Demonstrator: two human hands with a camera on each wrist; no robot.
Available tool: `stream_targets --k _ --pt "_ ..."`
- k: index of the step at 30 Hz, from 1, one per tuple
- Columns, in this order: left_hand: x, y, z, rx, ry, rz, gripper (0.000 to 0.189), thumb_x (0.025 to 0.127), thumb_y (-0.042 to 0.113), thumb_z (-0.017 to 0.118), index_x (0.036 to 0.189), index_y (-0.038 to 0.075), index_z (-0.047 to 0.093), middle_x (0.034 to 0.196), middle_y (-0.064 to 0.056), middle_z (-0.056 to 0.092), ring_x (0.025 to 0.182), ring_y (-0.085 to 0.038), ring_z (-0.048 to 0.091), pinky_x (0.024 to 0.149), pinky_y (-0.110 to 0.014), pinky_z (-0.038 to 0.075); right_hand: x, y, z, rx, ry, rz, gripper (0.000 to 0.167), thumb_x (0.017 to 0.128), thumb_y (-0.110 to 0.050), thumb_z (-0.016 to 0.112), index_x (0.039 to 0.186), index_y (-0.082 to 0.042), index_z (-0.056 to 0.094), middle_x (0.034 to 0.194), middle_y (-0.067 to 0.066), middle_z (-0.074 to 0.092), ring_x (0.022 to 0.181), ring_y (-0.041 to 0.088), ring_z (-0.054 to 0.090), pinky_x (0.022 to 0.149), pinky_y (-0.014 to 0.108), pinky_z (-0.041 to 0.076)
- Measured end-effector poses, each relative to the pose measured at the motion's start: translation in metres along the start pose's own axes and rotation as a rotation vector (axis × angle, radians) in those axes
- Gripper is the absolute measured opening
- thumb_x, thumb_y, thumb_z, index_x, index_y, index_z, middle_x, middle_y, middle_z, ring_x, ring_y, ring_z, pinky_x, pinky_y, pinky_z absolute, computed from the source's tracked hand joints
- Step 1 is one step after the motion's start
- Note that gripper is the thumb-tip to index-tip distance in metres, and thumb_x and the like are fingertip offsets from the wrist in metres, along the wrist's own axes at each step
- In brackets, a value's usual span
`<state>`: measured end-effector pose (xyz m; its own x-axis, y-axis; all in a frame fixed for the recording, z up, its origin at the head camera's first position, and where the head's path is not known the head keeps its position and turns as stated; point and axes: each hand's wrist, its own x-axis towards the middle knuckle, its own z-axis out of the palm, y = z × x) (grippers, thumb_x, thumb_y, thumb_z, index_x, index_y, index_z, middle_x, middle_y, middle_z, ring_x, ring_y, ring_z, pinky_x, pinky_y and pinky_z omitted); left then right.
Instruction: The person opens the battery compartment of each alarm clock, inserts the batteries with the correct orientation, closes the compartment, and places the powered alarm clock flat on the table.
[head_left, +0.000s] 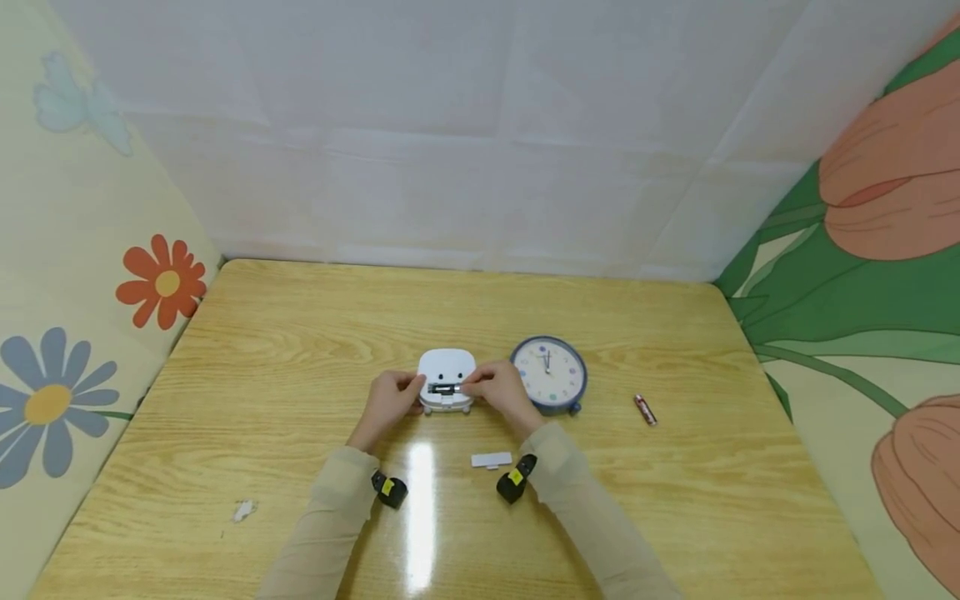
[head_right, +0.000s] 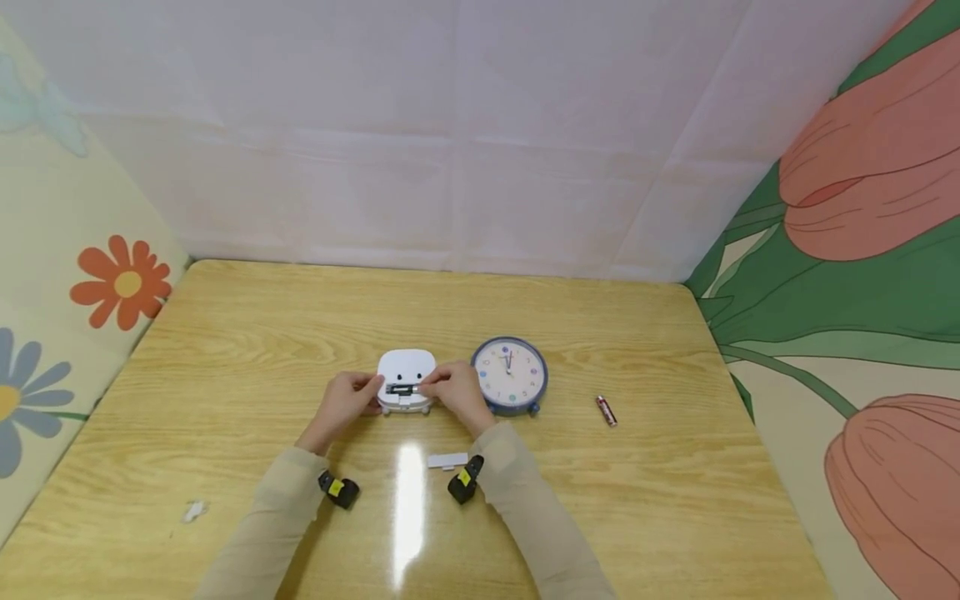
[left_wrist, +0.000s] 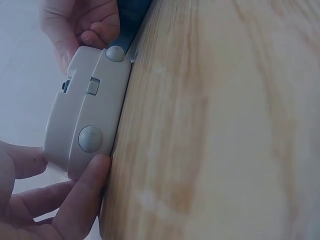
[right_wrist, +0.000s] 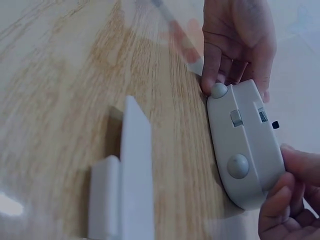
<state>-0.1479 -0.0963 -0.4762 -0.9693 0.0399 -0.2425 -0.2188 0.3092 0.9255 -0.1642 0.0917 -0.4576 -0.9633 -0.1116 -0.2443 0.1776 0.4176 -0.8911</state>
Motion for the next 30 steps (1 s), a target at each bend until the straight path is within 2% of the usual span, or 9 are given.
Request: stream_targets --k 7,11,20,27,30 --pt "0.0007 -0.0003 -0.0007 -0.016 0.006 -0.024 0.028 0.092 0.013 0.054 0.103 -0.010 0.063 0.087 -0.019 0.064 0.060 -0.015 0.061 0.057 -0.026 0.054 0.0020 -0.0022 -0.0011 0.041 -0.028 0.064 0.006 0.071 0.000 0.075 0.073 0.000 0.070 0.069 0.004 0.063 0.057 0.010 0.052 0.055 0.022 0.047" --pt "0.0002 0.0002 -0.0006 -0.015 0.005 -0.023 0.027 0.092 0.013 0.054 0.102 -0.011 0.063 0.086 -0.020 0.064 0.059 -0.015 0.061 0.058 -0.027 0.054 0.0030 -0.0018 0.0001 0.036 -0.018 0.060 0.006 0.070 0.001 0.075 0.072 0.000 0.070 0.068 0.004 0.063 0.056 0.010 0.051 0.054 0.022 0.046" --pt "-0.0007 -0.0001 0.0002 -0.025 0.005 -0.017 0.026 0.091 0.012 0.055 0.100 -0.011 0.064 0.082 -0.018 0.064 0.058 -0.015 0.061 0.057 -0.028 0.054 0.0031 -0.0023 0.0039 -0.052 -0.025 0.034 0.008 0.072 -0.003 0.075 0.077 -0.001 0.070 0.069 0.002 0.061 0.059 0.011 0.050 0.053 0.020 0.043" --pt "-0.0018 0.0017 0.0004 -0.017 0.012 -0.015 0.026 0.091 0.013 0.055 0.098 -0.011 0.064 0.079 -0.017 0.064 0.056 -0.014 0.059 0.056 -0.028 0.054 0.0029 -0.0041 0.0063 -0.048 0.026 -0.002 0.019 0.067 0.002 0.075 0.079 0.000 0.061 0.053 -0.001 0.040 0.045 0.009 0.036 0.042 0.019 0.030" --pt "-0.0023 0.0023 0.0005 -0.028 0.015 -0.019 0.026 0.091 0.012 0.056 0.098 -0.011 0.064 0.079 -0.017 0.064 0.056 -0.014 0.059 0.056 -0.027 0.054 0.0026 -0.0047 0.0071 -0.050 0.030 -0.005 0.021 0.066 0.002 0.075 0.078 -0.001 0.059 0.052 -0.002 0.039 0.045 0.009 0.035 0.041 0.019 0.029"
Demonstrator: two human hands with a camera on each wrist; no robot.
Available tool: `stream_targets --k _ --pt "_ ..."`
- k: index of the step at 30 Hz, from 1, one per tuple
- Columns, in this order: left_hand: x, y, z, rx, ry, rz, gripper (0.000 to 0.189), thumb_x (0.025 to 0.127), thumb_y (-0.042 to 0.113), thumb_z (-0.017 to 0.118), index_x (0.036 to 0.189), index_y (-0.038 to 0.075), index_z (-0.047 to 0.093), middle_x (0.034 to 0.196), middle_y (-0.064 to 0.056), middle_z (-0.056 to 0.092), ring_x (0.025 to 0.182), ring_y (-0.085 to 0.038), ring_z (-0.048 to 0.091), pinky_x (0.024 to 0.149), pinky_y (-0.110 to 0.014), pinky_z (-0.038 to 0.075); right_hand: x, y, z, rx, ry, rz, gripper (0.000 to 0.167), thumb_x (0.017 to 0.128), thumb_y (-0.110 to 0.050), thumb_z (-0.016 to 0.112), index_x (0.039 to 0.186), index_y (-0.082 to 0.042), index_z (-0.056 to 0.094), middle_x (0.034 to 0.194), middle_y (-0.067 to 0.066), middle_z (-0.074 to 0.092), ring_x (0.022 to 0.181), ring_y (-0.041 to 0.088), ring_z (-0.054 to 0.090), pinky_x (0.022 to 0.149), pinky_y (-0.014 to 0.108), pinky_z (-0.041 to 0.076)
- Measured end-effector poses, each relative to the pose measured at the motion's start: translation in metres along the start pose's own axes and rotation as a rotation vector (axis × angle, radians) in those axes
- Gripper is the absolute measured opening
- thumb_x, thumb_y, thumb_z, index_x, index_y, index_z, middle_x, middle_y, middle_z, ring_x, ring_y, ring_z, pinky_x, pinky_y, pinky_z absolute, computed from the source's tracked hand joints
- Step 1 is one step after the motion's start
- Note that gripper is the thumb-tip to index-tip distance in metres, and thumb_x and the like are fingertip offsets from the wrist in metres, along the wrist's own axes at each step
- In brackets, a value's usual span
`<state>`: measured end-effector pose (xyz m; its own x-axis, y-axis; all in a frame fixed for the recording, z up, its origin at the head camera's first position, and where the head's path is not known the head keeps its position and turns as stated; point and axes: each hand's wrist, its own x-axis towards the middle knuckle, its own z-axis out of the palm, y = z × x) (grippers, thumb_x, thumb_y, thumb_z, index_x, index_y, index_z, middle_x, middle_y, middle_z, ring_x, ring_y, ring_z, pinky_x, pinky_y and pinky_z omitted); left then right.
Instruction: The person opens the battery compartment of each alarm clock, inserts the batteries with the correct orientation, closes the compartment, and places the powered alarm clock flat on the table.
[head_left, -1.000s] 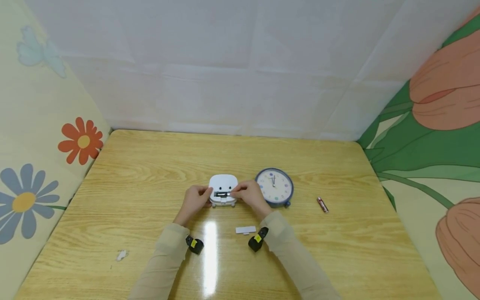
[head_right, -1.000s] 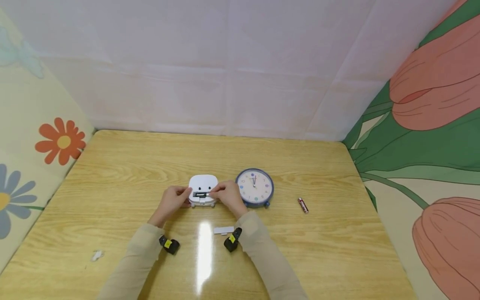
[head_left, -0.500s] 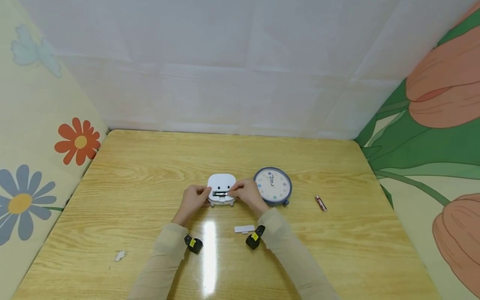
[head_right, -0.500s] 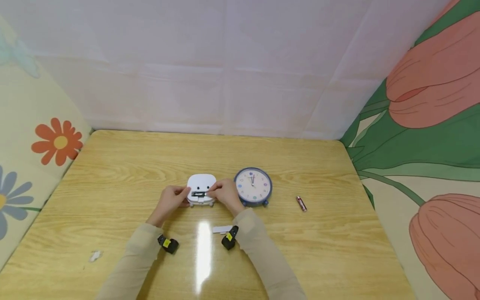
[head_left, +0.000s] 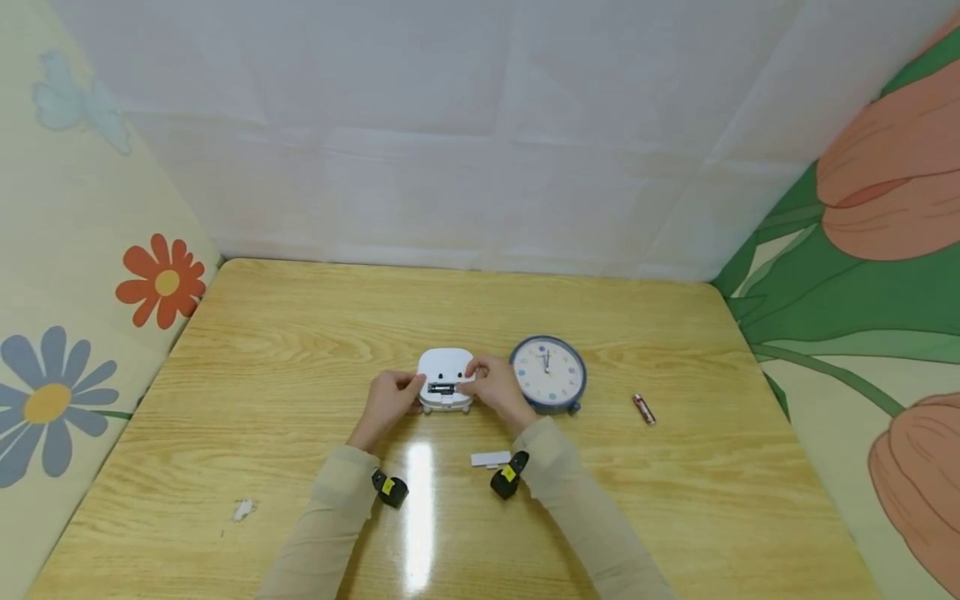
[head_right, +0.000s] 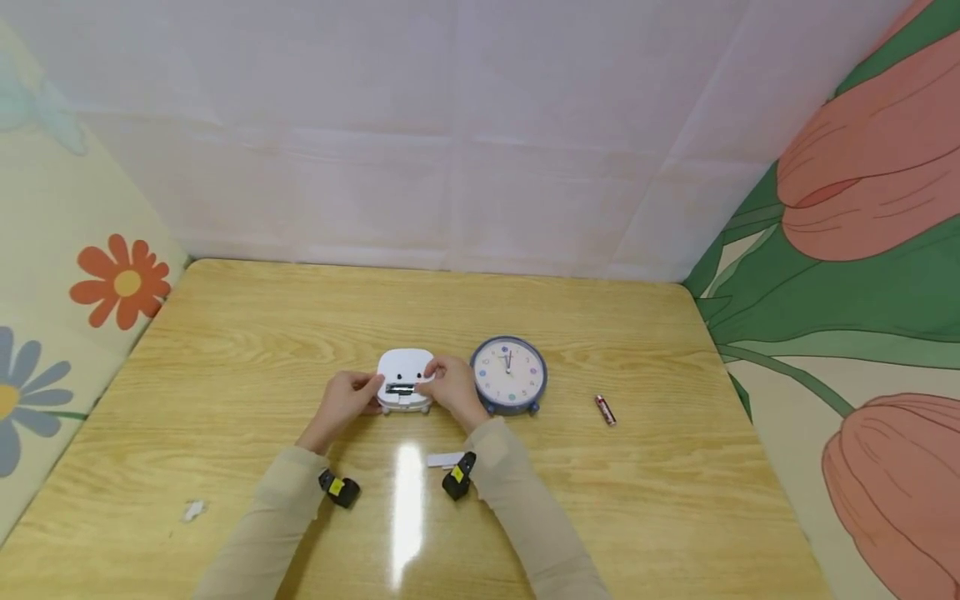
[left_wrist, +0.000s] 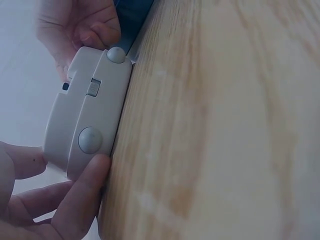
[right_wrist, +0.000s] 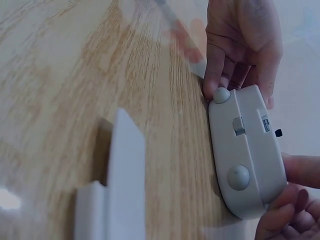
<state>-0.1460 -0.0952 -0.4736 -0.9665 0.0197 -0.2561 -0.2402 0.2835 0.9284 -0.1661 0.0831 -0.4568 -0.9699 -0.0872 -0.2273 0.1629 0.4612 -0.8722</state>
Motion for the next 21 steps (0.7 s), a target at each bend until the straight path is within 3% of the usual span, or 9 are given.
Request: stream_targets --k 10,21 --pt "0.001 0.000 0.003 0.099 0.008 0.016 0.027 0.091 0.015 0.054 0.100 -0.009 0.064 0.084 -0.017 0.064 0.059 -0.015 0.059 0.056 -0.026 0.053 -0.006 0.007 -0.002 -0.130 0.016 -0.107 0.014 0.073 -0.009 0.074 0.075 -0.005 0.061 0.053 -0.002 0.044 0.046 0.010 0.038 0.043 0.021 0.033" --pt "0.002 -0.004 0.003 0.062 0.014 -0.004 0.027 0.092 0.012 0.053 0.104 -0.011 0.061 0.088 -0.019 0.062 0.060 -0.016 0.059 0.056 -0.026 0.053 -0.030 0.006 -0.011 -0.157 -0.033 -0.254 0.011 0.075 -0.002 0.069 0.081 -0.001 0.060 0.067 0.002 0.054 0.058 0.010 0.047 0.052 0.021 0.042"
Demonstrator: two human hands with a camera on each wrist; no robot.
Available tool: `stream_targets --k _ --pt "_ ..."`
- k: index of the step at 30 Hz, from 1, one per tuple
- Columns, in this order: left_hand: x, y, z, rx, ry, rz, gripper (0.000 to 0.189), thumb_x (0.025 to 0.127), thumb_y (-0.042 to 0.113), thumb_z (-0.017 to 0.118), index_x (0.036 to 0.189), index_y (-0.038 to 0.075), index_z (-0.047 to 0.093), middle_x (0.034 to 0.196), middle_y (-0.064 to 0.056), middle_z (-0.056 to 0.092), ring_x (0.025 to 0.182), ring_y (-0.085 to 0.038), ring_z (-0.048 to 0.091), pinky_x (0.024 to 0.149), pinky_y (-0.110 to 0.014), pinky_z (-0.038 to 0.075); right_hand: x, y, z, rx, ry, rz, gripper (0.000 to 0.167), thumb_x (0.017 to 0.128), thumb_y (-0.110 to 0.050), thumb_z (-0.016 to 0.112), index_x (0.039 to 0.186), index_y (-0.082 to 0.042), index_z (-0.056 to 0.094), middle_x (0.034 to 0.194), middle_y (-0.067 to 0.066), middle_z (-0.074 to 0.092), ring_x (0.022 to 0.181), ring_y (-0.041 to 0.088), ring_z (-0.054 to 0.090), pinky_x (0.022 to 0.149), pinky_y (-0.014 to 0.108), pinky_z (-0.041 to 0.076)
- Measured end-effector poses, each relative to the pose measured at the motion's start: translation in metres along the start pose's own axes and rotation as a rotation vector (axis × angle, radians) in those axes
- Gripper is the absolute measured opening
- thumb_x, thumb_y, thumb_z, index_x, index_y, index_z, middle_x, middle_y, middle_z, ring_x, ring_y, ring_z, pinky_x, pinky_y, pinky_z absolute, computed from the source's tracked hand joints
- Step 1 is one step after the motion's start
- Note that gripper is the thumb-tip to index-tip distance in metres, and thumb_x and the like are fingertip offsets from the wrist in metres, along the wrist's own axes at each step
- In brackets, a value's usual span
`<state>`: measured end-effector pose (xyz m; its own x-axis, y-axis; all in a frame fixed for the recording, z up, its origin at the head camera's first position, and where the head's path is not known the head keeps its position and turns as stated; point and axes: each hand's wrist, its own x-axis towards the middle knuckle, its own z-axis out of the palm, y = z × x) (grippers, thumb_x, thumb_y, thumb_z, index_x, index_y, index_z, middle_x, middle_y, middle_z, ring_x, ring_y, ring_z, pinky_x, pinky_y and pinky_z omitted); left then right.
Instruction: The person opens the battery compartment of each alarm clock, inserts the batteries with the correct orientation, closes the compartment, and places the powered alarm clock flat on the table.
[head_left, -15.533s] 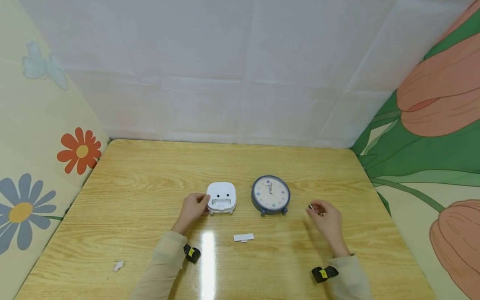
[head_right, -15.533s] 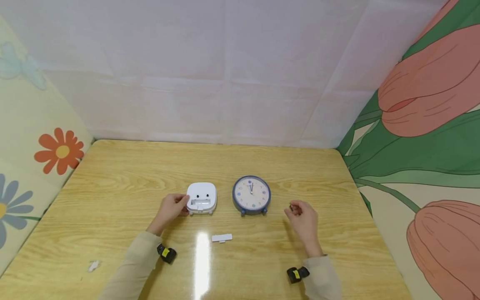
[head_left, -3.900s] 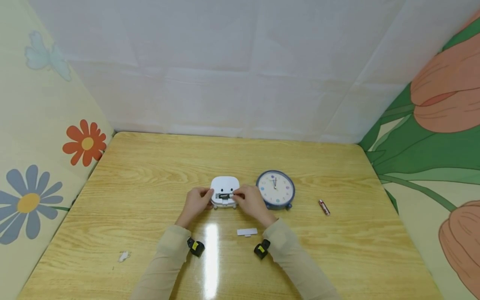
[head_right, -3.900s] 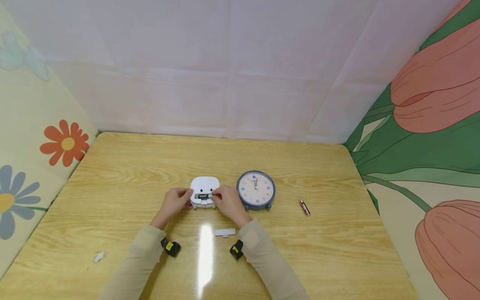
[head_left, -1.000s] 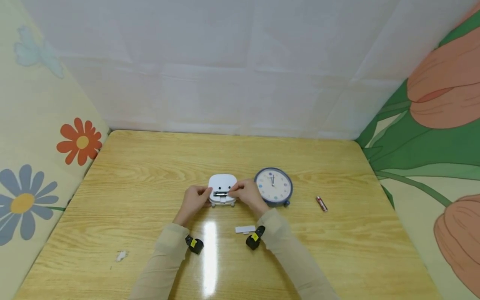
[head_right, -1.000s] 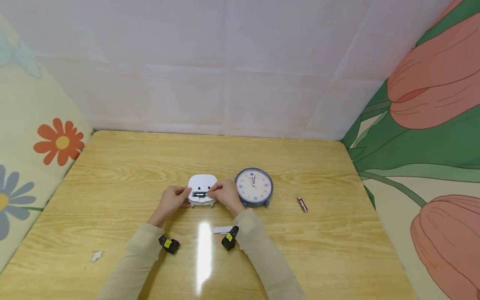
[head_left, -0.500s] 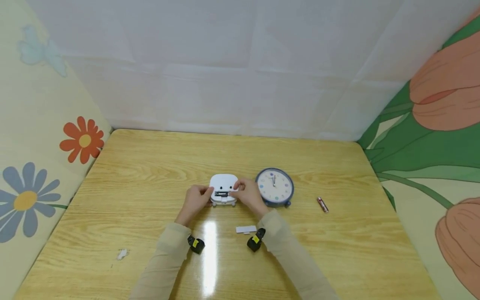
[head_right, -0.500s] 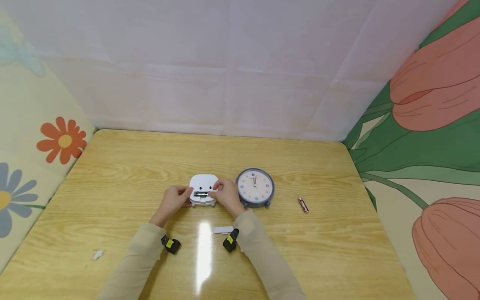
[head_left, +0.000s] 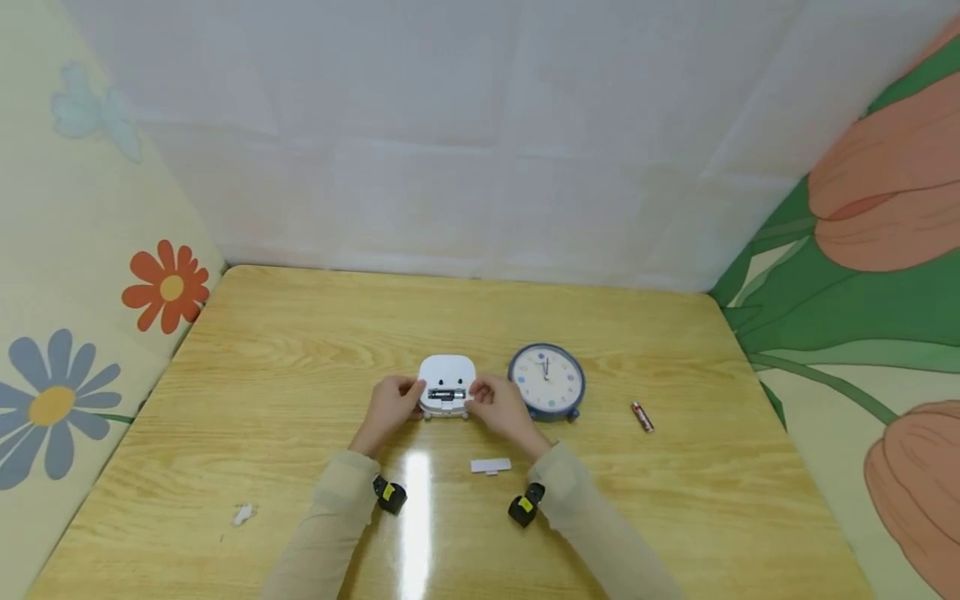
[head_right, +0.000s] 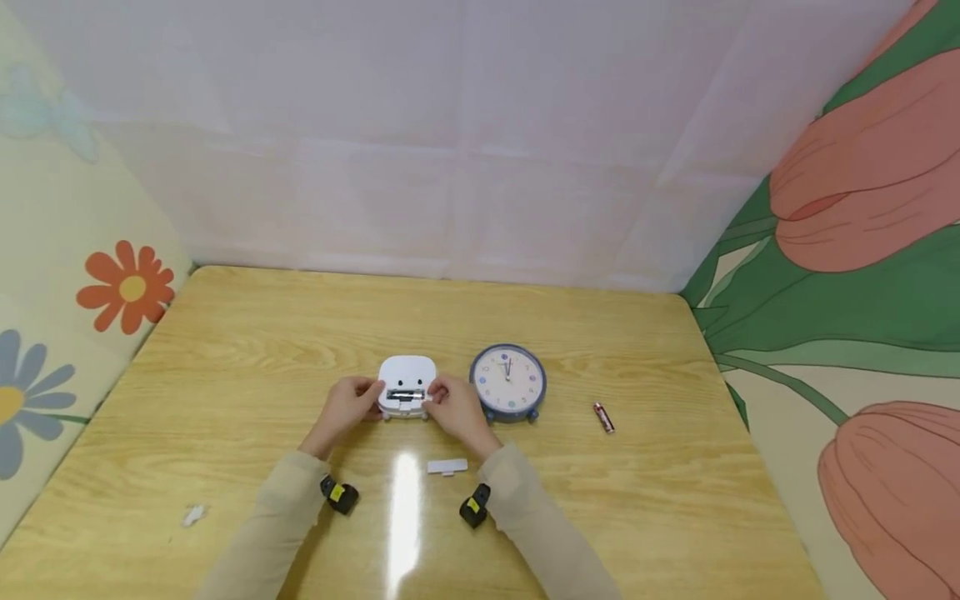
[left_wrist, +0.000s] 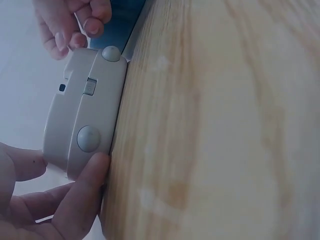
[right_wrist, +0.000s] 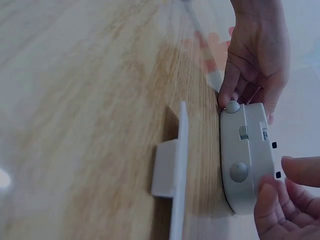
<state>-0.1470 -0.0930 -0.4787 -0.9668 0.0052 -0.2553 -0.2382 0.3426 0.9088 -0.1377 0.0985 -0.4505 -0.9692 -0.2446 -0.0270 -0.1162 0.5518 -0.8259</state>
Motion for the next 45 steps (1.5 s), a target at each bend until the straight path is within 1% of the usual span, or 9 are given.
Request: stream_targets --k 9,16,19,22,25,27,35,40,45 --pt "0.001 -0.002 -0.002 -0.012 -0.009 -0.018 0.029 0.092 0.014 0.052 0.107 -0.011 0.060 0.091 -0.020 0.062 0.062 -0.016 0.060 0.058 -0.026 0.054 -0.013 0.002 -0.007 0.009 -0.043 -0.061 0.006 0.078 -0.001 0.067 0.081 0.000 0.063 0.070 0.003 0.059 0.061 0.010 0.050 0.054 0.020 0.044" --pt "0.001 -0.005 -0.001 -0.032 -0.007 -0.021 0.028 0.092 0.012 0.054 0.105 -0.011 0.060 0.090 -0.020 0.062 0.061 -0.016 0.060 0.057 -0.026 0.054 -0.020 0.008 -0.009 -0.047 -0.064 -0.074 0.006 0.080 -0.003 0.067 0.084 -0.001 0.064 0.073 0.001 0.060 0.064 0.009 0.051 0.057 0.020 0.045" --pt "0.001 -0.006 0.000 -0.034 -0.011 -0.022 0.027 0.092 0.012 0.054 0.105 -0.011 0.060 0.090 -0.020 0.062 0.061 -0.016 0.060 0.057 -0.026 0.054 -0.025 0.012 -0.010 -0.084 -0.102 -0.089 0.006 0.080 -0.005 0.067 0.084 -0.002 0.064 0.073 0.000 0.059 0.064 0.009 0.051 0.058 0.021 0.045" --pt "0.001 -0.007 0.001 -0.041 -0.008 -0.025 0.027 0.092 0.012 0.054 0.105 -0.011 0.060 0.089 -0.020 0.062 0.060 -0.016 0.060 0.057 -0.027 0.054 -0.031 0.015 -0.012 -0.128 -0.169 -0.111 0.006 0.080 -0.007 0.066 0.085 -0.003 0.064 0.073 -0.001 0.059 0.065 0.009 0.051 0.059 0.021 0.045" --pt "0.002 -0.008 0.001 -0.052 -0.004 -0.021 0.027 0.092 0.012 0.053 0.104 -0.012 0.060 0.087 -0.019 0.062 0.058 -0.015 0.059 0.057 -0.027 0.054 -0.037 0.018 -0.013 -0.177 -0.227 -0.116 0.009 0.079 -0.008 0.067 0.086 -0.003 0.065 0.071 -0.003 0.056 0.065 0.008 0.049 0.059 0.021 0.044" --pt "0.002 -0.008 0.001 -0.059 -0.003 -0.021 0.027 0.092 0.012 0.053 0.104 -0.012 0.061 0.086 -0.018 0.062 0.058 -0.014 0.059 0.057 -0.027 0.054 -0.040 0.019 -0.014 -0.216 -0.239 -0.132 0.011 0.077 -0.008 0.069 0.085 -0.003 0.064 0.070 -0.004 0.054 0.064 0.008 0.047 0.059 0.021 0.042" --pt "0.000 -0.007 0.000 -0.067 -0.009 -0.015 0.028 0.092 0.012 0.053 0.106 -0.011 0.060 0.088 -0.018 0.062 0.059 -0.015 0.059 0.058 -0.027 0.054 -0.048 0.023 -0.019 -0.280 -0.254 -0.188 0.016 0.072 -0.010 0.074 0.084 -0.005 0.065 0.070 -0.001 0.050 0.066 0.011 0.043 0.059 0.022 0.038" --pt "-0.001 -0.006 0.000 -0.073 -0.011 -0.014 0.028 0.092 0.011 0.053 0.107 -0.012 0.059 0.088 -0.019 0.062 0.059 -0.015 0.059 0.058 -0.027 0.054 -0.054 0.023 -0.019 -0.389 -0.255 -0.273 0.026 0.066 -0.020 0.079 0.083 -0.010 0.063 0.073 -0.003 0.048 0.067 0.008 0.041 0.060 0.022 0.037" --pt "-0.001 -0.004 -0.001 -0.069 -0.008 -0.009 0.027 0.092 0.012 0.053 0.106 -0.011 0.060 0.087 -0.018 0.062 0.059 -0.014 0.059 0.057 -0.027 0.054 -0.059 0.021 -0.017 -0.426 -0.269 -0.323 0.026 0.063 -0.021 0.081 0.079 -0.011 0.063 0.075 -0.004 0.050 0.068 0.008 0.044 0.061 0.021 0.037"
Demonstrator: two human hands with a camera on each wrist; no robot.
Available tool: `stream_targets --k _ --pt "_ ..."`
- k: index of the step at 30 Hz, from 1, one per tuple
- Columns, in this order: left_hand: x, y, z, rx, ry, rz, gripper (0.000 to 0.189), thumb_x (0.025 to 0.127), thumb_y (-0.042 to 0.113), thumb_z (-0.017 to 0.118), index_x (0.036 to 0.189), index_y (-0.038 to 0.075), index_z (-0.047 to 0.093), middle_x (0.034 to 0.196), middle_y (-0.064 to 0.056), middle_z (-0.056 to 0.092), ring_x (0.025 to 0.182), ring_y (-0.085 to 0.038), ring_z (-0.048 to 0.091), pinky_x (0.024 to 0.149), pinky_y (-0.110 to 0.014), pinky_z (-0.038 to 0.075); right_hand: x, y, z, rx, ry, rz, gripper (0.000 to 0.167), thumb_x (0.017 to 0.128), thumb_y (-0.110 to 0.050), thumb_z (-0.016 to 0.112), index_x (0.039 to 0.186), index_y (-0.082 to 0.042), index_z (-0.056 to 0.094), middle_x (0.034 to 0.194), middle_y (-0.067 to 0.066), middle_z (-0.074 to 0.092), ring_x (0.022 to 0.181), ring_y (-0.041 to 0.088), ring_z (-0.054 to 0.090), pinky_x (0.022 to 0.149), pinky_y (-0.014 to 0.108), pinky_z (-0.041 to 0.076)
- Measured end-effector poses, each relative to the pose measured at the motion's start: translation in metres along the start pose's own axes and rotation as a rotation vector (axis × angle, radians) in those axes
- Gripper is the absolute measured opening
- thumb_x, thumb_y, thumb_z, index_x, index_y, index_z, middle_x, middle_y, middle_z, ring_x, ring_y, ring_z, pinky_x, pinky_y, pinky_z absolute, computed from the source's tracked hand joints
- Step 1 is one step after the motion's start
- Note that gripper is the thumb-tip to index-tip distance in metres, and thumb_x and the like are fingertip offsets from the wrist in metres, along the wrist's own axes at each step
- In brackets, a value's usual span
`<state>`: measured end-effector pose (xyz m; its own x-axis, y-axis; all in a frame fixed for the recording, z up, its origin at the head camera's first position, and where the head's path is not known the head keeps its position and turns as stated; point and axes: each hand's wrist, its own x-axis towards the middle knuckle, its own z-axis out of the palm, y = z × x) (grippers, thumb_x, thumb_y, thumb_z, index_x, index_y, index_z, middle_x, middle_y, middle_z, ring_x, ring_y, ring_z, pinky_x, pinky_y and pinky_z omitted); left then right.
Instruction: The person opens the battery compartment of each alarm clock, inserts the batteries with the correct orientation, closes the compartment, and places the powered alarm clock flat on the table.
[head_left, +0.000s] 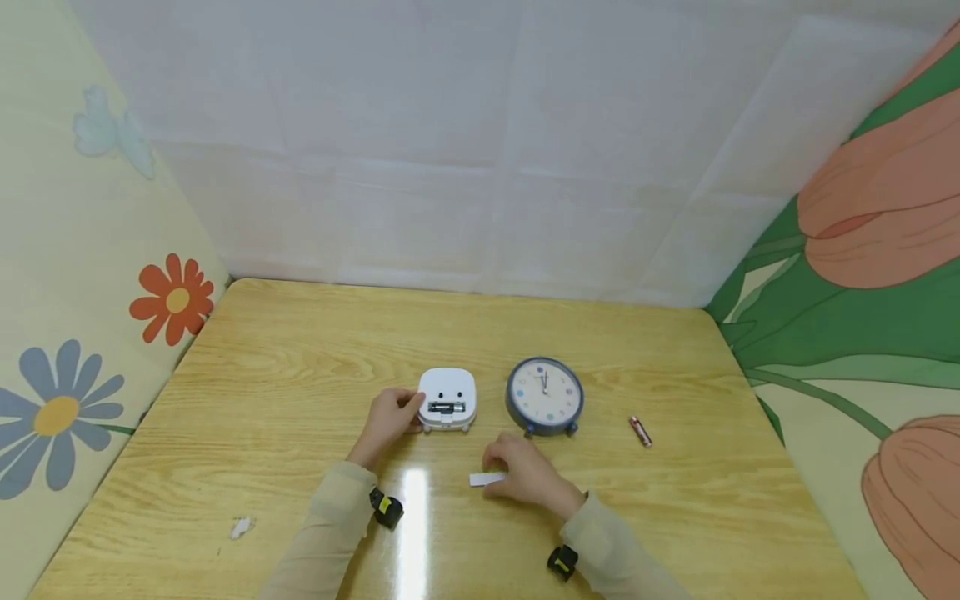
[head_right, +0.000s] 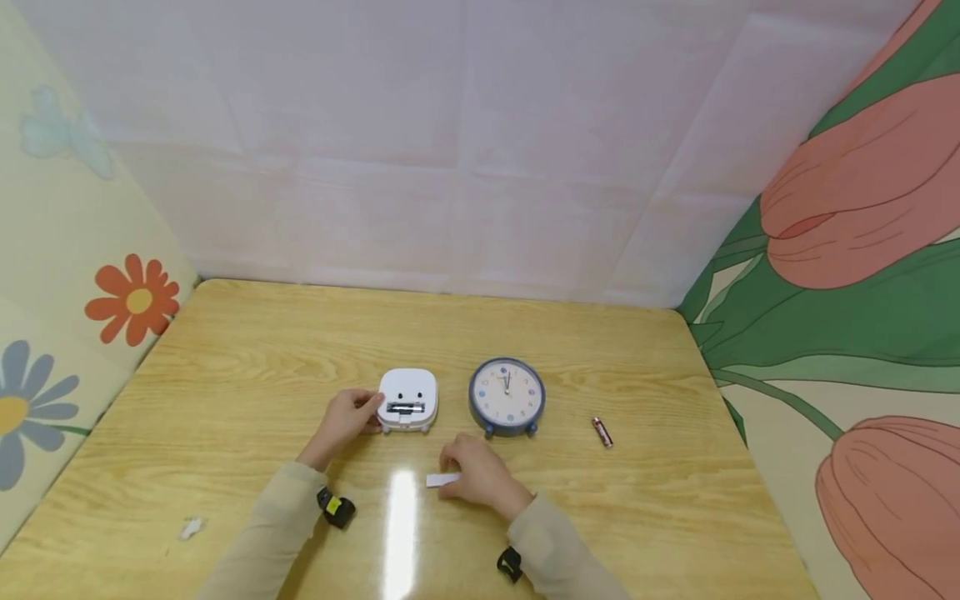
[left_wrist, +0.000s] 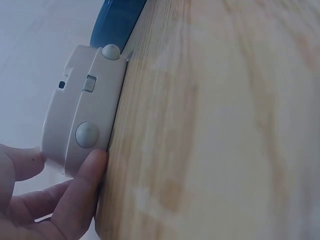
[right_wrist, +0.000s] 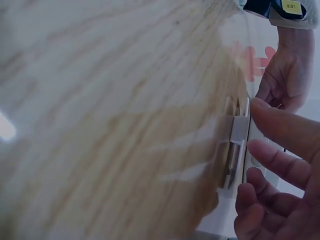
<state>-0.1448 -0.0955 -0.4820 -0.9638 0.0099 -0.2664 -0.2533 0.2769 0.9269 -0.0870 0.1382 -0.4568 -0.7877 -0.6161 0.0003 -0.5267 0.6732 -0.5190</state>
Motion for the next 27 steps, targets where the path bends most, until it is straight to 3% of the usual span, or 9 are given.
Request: stream_targets --k 27 --pt "0.0010 0.0006 -0.0012 0.006 0.004 -0.026 0.028 0.093 0.014 0.053 0.106 -0.009 0.061 0.085 -0.016 0.061 0.059 -0.014 0.059 0.057 -0.027 0.054 0.0014 0.0001 0.0031 -0.025 0.007 0.006 0.018 0.065 -0.015 0.079 0.076 -0.010 0.065 0.071 -0.003 0.056 0.066 0.009 0.049 0.061 0.022 0.041"
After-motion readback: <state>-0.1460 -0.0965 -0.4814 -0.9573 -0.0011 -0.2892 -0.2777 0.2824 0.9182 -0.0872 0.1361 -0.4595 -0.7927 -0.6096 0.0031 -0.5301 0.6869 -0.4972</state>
